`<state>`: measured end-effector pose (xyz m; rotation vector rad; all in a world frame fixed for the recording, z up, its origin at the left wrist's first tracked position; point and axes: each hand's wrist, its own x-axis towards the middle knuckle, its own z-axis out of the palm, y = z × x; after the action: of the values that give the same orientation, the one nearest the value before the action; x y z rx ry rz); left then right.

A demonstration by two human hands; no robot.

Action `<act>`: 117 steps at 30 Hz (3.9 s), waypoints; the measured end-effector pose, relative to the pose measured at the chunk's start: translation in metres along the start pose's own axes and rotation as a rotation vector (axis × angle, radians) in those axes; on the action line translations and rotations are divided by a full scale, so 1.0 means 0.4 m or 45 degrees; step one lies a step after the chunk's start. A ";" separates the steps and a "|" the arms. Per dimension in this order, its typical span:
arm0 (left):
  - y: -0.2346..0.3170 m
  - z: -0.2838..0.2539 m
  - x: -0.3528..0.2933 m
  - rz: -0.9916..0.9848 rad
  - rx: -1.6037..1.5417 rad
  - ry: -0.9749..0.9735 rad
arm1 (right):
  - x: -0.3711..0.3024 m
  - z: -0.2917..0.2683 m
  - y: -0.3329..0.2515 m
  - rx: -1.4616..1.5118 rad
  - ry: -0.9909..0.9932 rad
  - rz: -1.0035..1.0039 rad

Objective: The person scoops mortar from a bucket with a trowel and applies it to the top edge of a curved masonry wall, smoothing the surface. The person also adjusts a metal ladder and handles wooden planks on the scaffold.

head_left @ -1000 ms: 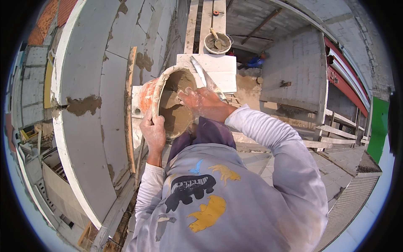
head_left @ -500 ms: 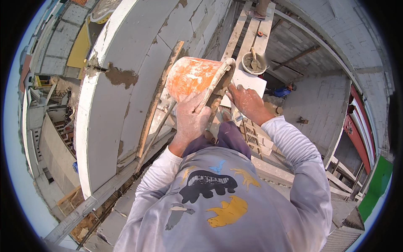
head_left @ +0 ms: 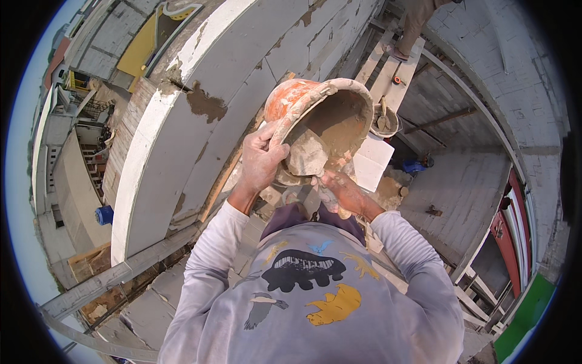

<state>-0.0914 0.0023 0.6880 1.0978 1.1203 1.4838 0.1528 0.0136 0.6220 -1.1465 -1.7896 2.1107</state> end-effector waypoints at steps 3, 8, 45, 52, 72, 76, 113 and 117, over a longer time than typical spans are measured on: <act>-0.025 -0.029 -0.008 -0.216 -0.618 0.388 | -0.035 -0.047 -0.035 0.097 -0.065 0.020; -0.131 -0.091 -0.093 -0.338 -0.909 0.591 | -0.041 -0.164 -0.321 -0.145 -0.092 0.024; -0.275 -0.183 -0.298 -0.489 -0.955 0.699 | 0.255 0.095 -0.881 -1.977 0.017 -0.975; -0.281 -0.171 -0.316 -0.510 -0.968 0.770 | 0.304 -0.050 -0.868 -2.386 0.106 -0.850; -0.280 -0.162 -0.281 -0.432 -1.047 0.749 | 0.230 -0.149 -0.928 -2.412 0.193 -0.740; -0.267 -0.158 -0.257 -0.542 -0.961 0.664 | 0.293 -0.150 -0.866 -2.337 0.338 -1.159; -0.454 -0.243 -0.430 -1.118 0.108 0.611 | 0.476 0.541 -0.107 0.123 0.457 -0.853; -0.482 -0.286 -0.431 -1.096 0.383 0.573 | 0.418 0.531 -0.032 0.198 0.390 -0.752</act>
<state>-0.1454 -0.1557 0.4597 0.3398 1.8715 0.8844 -0.1009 -0.0556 0.5579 -0.7292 -1.5428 1.5977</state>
